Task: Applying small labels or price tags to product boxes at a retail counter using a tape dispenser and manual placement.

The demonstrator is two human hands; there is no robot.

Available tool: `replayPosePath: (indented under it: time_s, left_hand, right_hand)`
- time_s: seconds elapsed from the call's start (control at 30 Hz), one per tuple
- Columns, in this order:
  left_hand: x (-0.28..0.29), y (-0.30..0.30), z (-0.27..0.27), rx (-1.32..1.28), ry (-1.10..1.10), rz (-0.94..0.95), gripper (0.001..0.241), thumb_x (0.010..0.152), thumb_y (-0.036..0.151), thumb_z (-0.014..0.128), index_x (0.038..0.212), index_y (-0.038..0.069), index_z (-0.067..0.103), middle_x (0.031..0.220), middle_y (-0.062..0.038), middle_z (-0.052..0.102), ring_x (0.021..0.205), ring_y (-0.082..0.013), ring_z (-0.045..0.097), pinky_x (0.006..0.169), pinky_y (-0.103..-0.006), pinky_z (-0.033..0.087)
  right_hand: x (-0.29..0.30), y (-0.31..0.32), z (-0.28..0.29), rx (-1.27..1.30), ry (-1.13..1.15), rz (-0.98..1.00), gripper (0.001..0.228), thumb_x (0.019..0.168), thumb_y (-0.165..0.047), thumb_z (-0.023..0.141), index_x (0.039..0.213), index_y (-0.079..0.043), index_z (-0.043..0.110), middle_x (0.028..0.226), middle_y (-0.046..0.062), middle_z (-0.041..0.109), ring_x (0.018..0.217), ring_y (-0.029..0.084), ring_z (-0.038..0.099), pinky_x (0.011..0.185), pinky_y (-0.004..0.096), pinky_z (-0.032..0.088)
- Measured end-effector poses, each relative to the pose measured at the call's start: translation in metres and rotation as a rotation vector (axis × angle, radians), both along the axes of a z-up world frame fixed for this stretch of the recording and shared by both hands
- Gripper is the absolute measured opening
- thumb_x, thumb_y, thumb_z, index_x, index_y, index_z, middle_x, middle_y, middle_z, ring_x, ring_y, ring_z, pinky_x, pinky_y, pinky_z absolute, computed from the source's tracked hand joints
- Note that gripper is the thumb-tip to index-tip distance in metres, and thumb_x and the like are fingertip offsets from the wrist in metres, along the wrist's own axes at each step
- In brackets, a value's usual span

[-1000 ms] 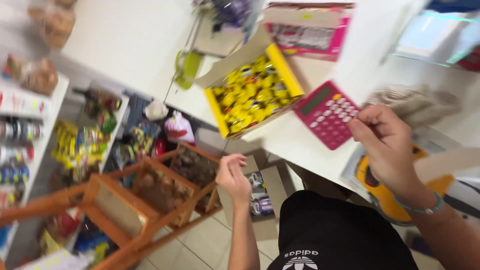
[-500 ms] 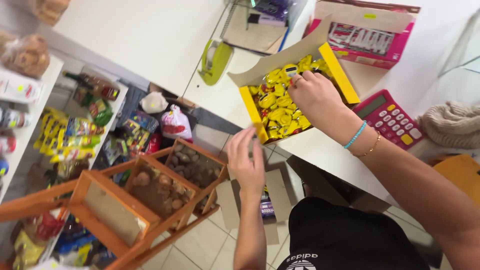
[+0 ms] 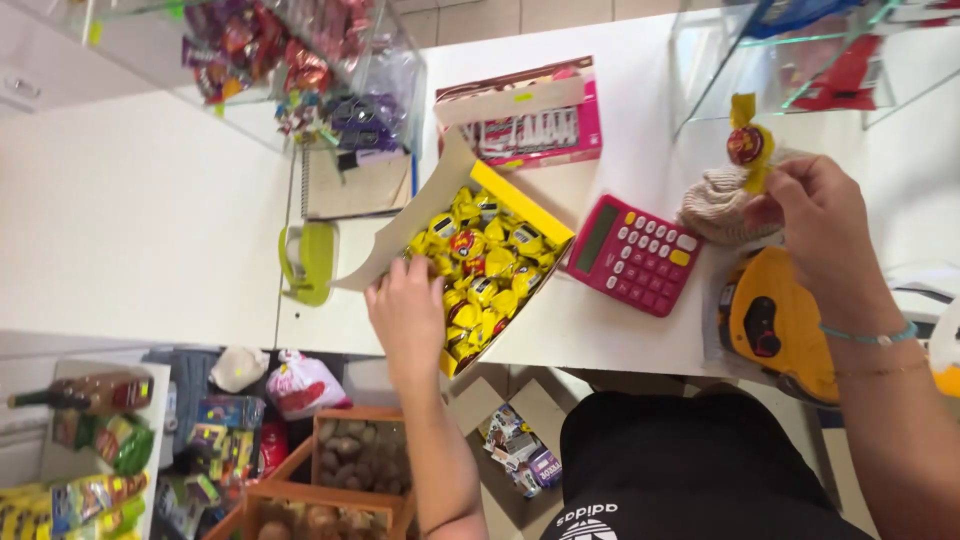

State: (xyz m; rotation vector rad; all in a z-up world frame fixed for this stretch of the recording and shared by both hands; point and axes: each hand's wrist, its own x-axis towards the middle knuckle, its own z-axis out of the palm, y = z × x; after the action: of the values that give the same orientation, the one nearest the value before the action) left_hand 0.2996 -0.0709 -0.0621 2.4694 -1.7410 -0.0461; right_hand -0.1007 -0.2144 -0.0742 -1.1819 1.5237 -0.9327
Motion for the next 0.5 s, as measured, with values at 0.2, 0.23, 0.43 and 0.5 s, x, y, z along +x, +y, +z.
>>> replayPosePath:
  time_s: [0.2,0.23,0.43,0.5]
  left_hand:
    - [0.005,-0.003,-0.007,0.047,0.001,-0.021,0.037,0.092,0.033,0.074,0.119,0.011,0.063,0.109,-0.009,0.065,0.092,-0.0352,0.067,0.085,-0.0502,0.052]
    - [0.002,-0.004,-0.002,0.045,0.002,-0.016,0.037,0.092,0.033,0.074,0.119,0.011,0.063,0.109,-0.009,0.065,0.092,-0.0352,0.067,0.085,-0.0502,0.052]
    - [-0.012,0.0,0.033,0.081,0.278,0.116,0.044,0.089,0.016,0.075,0.129,0.01,0.06,0.119,-0.011,0.061,0.099,-0.0286,0.069,0.086,-0.0429,0.057]
    - [-0.022,0.016,0.047,-0.194,0.215,0.095,0.031,0.096,0.025,0.072,0.121,0.007,0.064,0.116,-0.008,0.065,0.092,-0.0244,0.066,0.08,-0.039,0.052]
  right_hand:
    - [0.02,-0.088,-0.043,-0.122,-0.167,-0.012,0.029,0.111,-0.019,0.049,0.128,0.002,0.056,0.106,0.013,0.068,0.07,0.019,0.073,0.056,0.028,0.06]
    - [0.023,-0.084,-0.035,-0.123,-0.167,-0.007,0.029,0.111,-0.019,0.049,0.128,0.002,0.056,0.106,0.013,0.068,0.07,0.019,0.073,0.056,0.028,0.06]
    - [0.049,0.002,0.024,-0.079,-0.276,0.026,0.022,0.111,-0.006,0.043,0.131,-0.007,0.054,0.109,0.012,0.067,0.072,0.016,0.063,0.068,0.024,0.057]
    - [0.072,0.044,0.068,-0.015,0.115,0.299,0.019,0.102,0.0,0.054,0.107,-0.008,0.07,0.09,0.006,0.072,0.075,0.015,0.066,0.075,0.029,0.058]
